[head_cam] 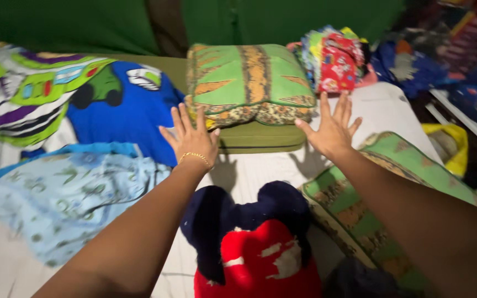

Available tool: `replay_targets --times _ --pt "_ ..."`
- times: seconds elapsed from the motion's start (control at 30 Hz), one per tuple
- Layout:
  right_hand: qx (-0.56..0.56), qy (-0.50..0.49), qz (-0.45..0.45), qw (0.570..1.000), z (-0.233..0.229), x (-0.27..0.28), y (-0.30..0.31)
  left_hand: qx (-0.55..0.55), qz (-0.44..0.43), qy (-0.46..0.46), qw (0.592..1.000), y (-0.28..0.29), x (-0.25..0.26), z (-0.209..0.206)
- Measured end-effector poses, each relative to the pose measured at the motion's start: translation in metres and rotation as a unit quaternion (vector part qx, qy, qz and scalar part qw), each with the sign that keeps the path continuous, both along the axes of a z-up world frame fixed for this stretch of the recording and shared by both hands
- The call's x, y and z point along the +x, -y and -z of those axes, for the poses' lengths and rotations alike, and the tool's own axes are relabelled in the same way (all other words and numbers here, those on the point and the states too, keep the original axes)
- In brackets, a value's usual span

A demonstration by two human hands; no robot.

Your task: The person stuffs a green patterned pillow with yellow fabric pieces and then zips it closed. They then pick up a blue pillow featuring a cartoon character and begin stuffing it with additional fabric pieces.

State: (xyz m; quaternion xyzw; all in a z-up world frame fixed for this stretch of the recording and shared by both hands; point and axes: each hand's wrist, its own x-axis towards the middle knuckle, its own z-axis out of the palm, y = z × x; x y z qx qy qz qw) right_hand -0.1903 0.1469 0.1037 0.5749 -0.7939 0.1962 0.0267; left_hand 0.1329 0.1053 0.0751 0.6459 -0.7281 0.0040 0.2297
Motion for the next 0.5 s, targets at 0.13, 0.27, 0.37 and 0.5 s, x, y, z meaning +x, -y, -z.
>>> replay_targets --times 0.13,0.27,0.37,0.5 --pt "-0.007 0.003 0.003 1.0 0.013 -0.027 -0.018 0.01 0.028 0.0 1.0 0.002 -0.03 0.01" --pt "0.005 -0.023 0.021 1.0 0.038 -0.072 -0.051 0.035 0.047 -0.005 0.998 -0.017 -0.077 0.026" --pt "0.023 -0.024 0.032 0.999 0.057 -0.115 -0.083 0.058 0.056 0.002 0.997 -0.044 -0.113 0.04" --pt "0.07 -0.018 0.035 0.997 0.071 -0.174 -0.113 0.052 0.05 -0.001 0.997 -0.072 -0.156 0.055"
